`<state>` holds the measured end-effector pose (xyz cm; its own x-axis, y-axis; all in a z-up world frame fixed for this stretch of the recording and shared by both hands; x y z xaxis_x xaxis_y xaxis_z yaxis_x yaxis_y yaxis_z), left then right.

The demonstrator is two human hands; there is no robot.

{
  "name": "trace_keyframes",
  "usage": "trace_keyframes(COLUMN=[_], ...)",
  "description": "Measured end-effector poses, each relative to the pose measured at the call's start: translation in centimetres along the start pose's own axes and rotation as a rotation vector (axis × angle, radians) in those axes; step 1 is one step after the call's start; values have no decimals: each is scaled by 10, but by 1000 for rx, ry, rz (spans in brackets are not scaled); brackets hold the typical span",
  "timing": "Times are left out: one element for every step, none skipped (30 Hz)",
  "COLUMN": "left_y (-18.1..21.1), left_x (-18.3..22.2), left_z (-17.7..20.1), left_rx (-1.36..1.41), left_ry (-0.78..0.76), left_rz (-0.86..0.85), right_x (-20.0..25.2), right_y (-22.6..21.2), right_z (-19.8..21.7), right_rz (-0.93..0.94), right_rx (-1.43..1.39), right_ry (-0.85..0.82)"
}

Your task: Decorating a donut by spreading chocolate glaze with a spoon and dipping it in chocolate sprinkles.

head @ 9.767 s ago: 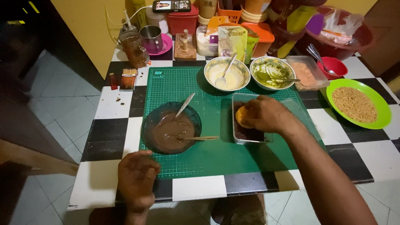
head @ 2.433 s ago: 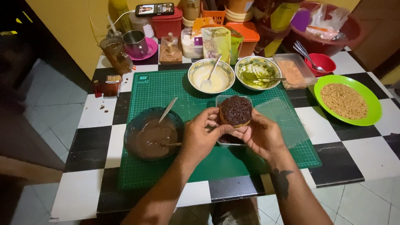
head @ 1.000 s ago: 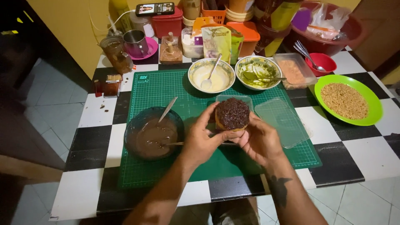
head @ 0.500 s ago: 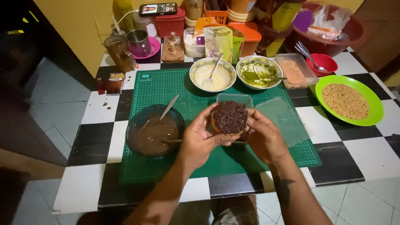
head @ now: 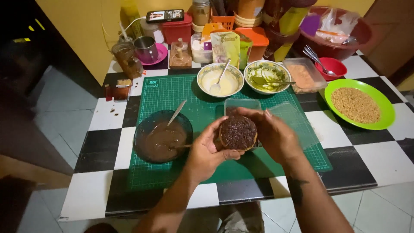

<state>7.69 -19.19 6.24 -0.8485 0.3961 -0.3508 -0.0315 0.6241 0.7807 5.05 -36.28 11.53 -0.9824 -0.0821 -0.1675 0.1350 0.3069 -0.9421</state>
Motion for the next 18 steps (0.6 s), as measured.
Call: trace_keyframes(left_y=[-1, -3, -6, -9, -8, -9, -9, -7, -5, -3, -3, -3, -3, -3, -3, -2, -3, -4], left_x=[1, 1, 1, 0, 1, 0, 0, 0, 0, -1, -2, -2, -1, -1, -1, -1, -1, -1], left_z=[1, 3, 4, 5, 7, 8, 9, 8, 6, 5, 5, 4, 4, 4, 5, 5, 5, 6], left_rx=[14, 14, 12, 9, 8, 3, -2, 2, -8, -20, -19, -10, -2, -2, -8, -15, -15, -23], left_ry=[-3, 2, 2, -1, 1, -7, -14, -12, -28, -43, -42, -41, -40, -38, -41, -46, -45, -44], left_rz=[7, 6, 5, 10, 14, 19, 23, 24, 26, 25, 23, 20, 18, 17, 17, 17, 16, 8], right_x=[-1, -2, -3, -4, -5, -5, -6, -8, -10, -13, -13, -13, -12, -13, -13, -14, -13, -13], right_y=[-6, -9, -11, -13, -13, -14, -15, -14, -12, -11, -10, -11, -11, -13, -16, -19, -20, -21], right_z=[-8, -11, -13, -15, -16, -16, -16, -10, -6, -2, 0, 2, 4, 3, 3, 3, 1, 0], right_rz=[-1, -4, -17, -29, -32, -30, -28, -31, -43, -53, -54, -22, 9, 9, 15, 23, 23, 43], right_rx=[76, 75, 110, 142, 139, 154, 170, 172, 191, 209, 210, 293, 375, 375, 446, 516, 516, 521], right_ry=[-32, -36, -68, -94, -93, -96, -100, -100, -118, -139, -142, -121, -101, -103, -93, -83, -84, -77])
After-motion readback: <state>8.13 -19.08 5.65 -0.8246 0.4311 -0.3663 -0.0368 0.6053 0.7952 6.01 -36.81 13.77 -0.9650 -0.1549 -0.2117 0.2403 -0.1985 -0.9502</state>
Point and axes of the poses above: each hand's wrist, its own x-axis away from the middle knuckle, its own z-axis out of the back of the hand, y = z × x, the point moved 3 cm from there along -x, towards the middle knuckle, and after that the axes turned 4 degrees about -z, right-handed, at the moved point
